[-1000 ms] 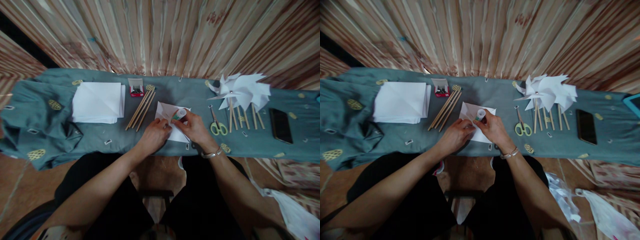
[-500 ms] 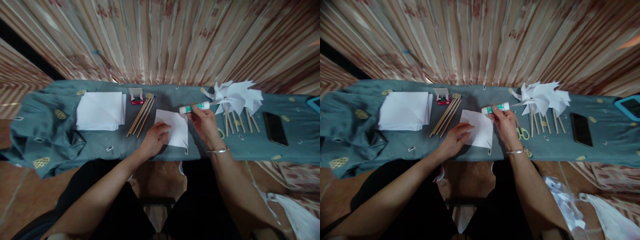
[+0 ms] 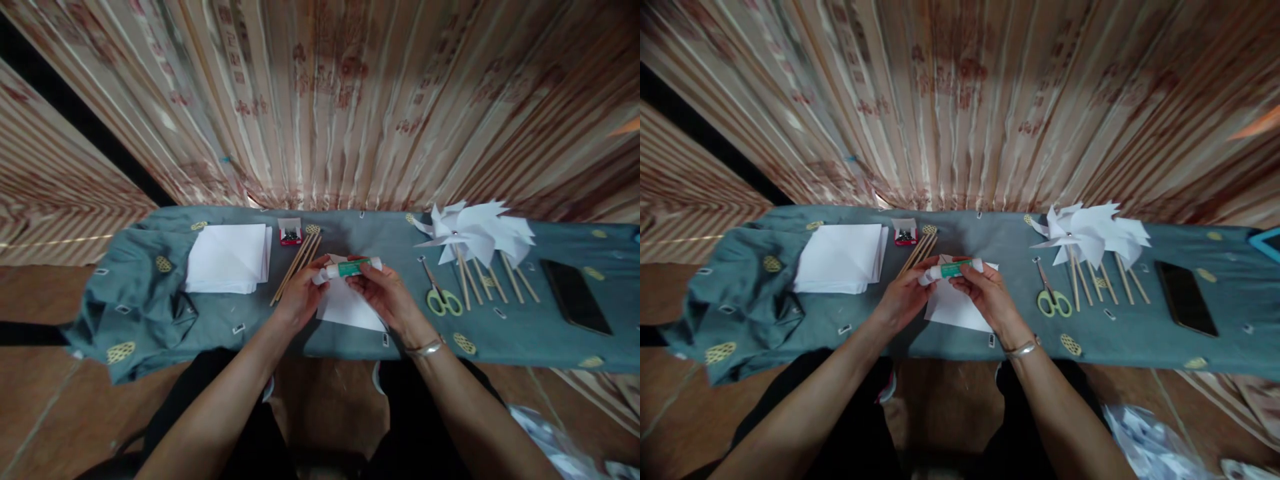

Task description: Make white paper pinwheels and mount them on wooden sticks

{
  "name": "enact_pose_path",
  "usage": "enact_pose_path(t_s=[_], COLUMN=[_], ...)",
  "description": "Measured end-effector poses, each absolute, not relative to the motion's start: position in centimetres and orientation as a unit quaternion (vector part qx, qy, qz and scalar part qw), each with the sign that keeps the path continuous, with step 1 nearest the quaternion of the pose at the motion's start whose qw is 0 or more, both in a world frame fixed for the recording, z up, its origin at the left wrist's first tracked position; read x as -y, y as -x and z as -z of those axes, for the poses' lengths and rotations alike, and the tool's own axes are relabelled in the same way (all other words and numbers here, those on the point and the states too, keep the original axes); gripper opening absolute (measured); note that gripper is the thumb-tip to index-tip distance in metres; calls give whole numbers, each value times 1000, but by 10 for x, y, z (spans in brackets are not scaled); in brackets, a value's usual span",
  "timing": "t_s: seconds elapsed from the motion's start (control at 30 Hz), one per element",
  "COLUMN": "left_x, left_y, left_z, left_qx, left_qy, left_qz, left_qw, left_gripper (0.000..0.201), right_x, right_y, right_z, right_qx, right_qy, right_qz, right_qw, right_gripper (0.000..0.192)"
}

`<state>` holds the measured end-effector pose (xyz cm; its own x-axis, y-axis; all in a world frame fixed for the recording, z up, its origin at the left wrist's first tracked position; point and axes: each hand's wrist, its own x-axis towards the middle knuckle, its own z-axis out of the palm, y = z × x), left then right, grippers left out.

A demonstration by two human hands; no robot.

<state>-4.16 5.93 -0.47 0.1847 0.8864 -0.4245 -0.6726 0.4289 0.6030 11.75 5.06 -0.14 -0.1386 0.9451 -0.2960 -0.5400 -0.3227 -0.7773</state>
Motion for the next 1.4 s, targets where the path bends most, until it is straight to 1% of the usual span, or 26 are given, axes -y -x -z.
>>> enact_pose_path(t_s=[0.1,0.37,0.6,0.8,0.93,1.03,1.17,1.23,1.33,1.4], left_x=[-58,-57,-54,-53,-48,-41,-35,-35,-38,-39], left_y=[43,48,49,53,57,61,73,83,103,118], left_z=[4,5,8,13,18,18,12,11,14,19], left_qx=[-377,-382,-392,-372,-384,-424,-462,-486,-543,-595], left_qy=[-142,-186,-248,-261,-275,-339,-426,-436,-448,-483], left_qz=[-515,-516,-532,-537,-537,-526,-479,-482,-505,-509], left_qw=[756,744,708,710,699,655,613,585,498,392], left_gripper=[22,23,28,30,32,36,32,31,32,31], right_x=[-52,-50,-48,-45,-43,-41,-38,-39,-44,-48], right_y=[-114,-108,-105,-95,-89,-87,-89,-95,-112,-128], right_z=[1,3,5,11,17,19,16,14,15,19], right_qx=[262,299,371,350,341,335,361,386,423,454], right_qy=[402,412,419,406,425,436,446,458,480,497], right_qz=[-703,-685,-654,-683,-681,-680,-675,-657,-607,-557], right_qw=[526,520,508,496,489,485,464,458,472,486], right_gripper=[36,31,31,35,37,37,37,38,40,37])
